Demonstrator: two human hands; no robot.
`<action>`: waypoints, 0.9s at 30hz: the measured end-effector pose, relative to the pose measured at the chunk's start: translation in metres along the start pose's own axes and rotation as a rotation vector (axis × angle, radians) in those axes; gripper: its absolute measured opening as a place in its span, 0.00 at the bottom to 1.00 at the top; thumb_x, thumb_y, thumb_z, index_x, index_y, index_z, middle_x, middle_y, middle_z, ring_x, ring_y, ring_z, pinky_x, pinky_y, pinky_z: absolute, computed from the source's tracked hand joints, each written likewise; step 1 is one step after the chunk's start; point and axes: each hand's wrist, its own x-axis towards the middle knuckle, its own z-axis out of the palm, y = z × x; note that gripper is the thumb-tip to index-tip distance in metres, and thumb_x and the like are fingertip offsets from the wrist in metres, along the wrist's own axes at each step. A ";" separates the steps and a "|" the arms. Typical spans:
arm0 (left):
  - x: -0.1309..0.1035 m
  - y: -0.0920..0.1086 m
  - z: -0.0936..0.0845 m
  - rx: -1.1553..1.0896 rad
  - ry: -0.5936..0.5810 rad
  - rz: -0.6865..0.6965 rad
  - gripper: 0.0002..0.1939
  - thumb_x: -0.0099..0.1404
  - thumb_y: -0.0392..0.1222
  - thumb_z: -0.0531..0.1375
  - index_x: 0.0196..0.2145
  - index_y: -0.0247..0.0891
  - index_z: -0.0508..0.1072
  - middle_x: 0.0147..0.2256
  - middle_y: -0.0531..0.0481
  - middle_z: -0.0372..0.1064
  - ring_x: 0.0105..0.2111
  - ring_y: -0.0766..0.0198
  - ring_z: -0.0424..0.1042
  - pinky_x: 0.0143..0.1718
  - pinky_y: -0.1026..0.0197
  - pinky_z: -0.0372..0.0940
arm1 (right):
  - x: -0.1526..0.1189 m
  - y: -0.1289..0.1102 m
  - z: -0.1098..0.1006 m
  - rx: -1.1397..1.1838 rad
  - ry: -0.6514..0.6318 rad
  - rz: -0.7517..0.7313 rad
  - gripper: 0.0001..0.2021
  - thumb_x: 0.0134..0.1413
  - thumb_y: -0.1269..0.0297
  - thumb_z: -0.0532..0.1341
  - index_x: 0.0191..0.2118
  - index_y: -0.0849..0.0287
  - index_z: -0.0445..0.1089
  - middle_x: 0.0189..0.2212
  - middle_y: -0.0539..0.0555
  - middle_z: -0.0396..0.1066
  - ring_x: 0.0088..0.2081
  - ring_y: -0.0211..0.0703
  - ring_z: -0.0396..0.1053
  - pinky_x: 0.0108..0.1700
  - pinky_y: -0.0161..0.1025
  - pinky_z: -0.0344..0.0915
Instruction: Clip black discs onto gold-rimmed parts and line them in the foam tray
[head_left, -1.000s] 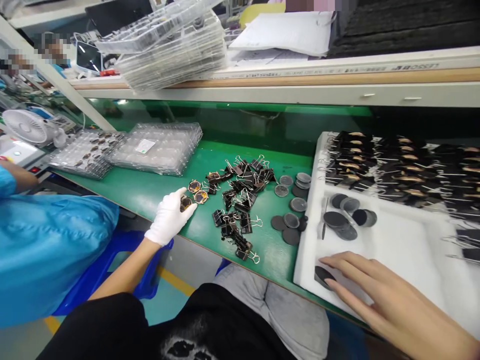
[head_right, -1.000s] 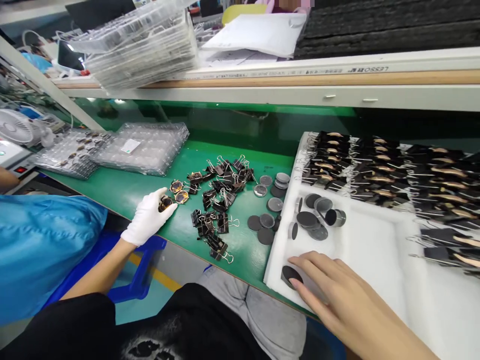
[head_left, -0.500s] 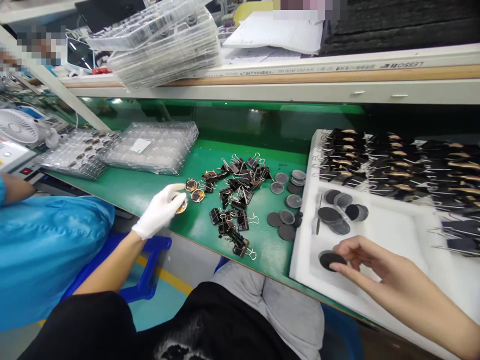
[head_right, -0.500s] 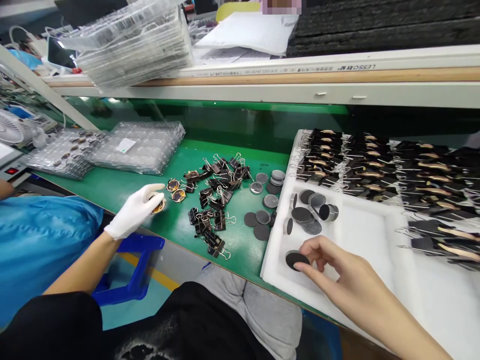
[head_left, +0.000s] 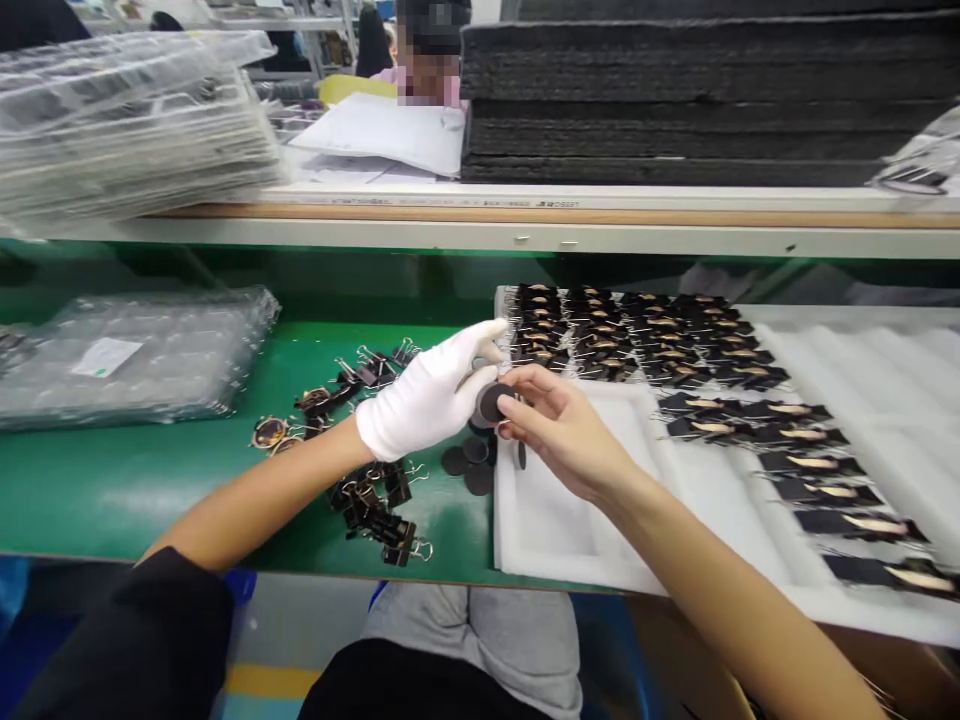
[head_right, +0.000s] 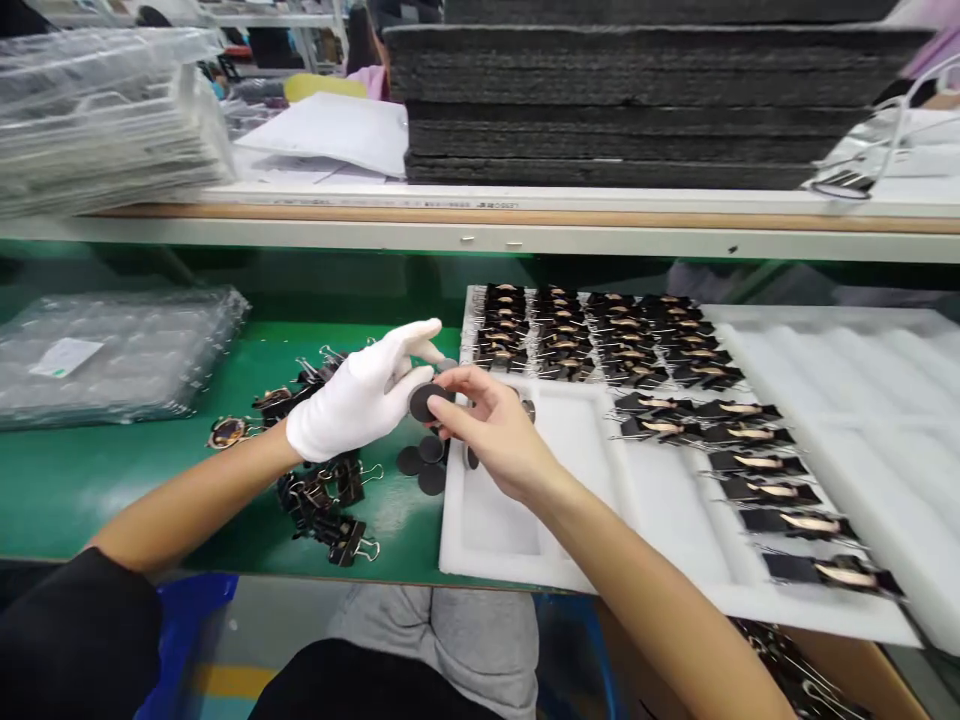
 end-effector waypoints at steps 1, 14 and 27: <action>0.004 -0.001 0.007 -0.038 0.016 0.003 0.23 0.75 0.40 0.53 0.65 0.35 0.62 0.51 0.39 0.76 0.45 0.62 0.77 0.51 0.56 0.71 | 0.001 0.004 -0.002 0.021 0.014 -0.002 0.18 0.49 0.52 0.76 0.40 0.54 0.73 0.39 0.50 0.76 0.34 0.37 0.74 0.33 0.34 0.72; 0.004 -0.013 0.001 -0.253 -0.252 -0.375 0.12 0.74 0.48 0.55 0.45 0.41 0.74 0.36 0.54 0.78 0.33 0.65 0.78 0.36 0.62 0.70 | 0.008 0.028 -0.013 -0.078 0.206 -0.165 0.15 0.58 0.55 0.72 0.38 0.52 0.65 0.37 0.49 0.78 0.37 0.42 0.82 0.39 0.38 0.79; 0.004 -0.016 0.004 -0.306 -0.197 -0.416 0.10 0.73 0.45 0.56 0.35 0.39 0.72 0.28 0.55 0.74 0.29 0.65 0.76 0.32 0.63 0.66 | 0.001 0.037 -0.022 -0.920 0.301 -0.856 0.12 0.55 0.73 0.68 0.42 0.47 0.79 0.57 0.56 0.77 0.41 0.53 0.82 0.42 0.55 0.83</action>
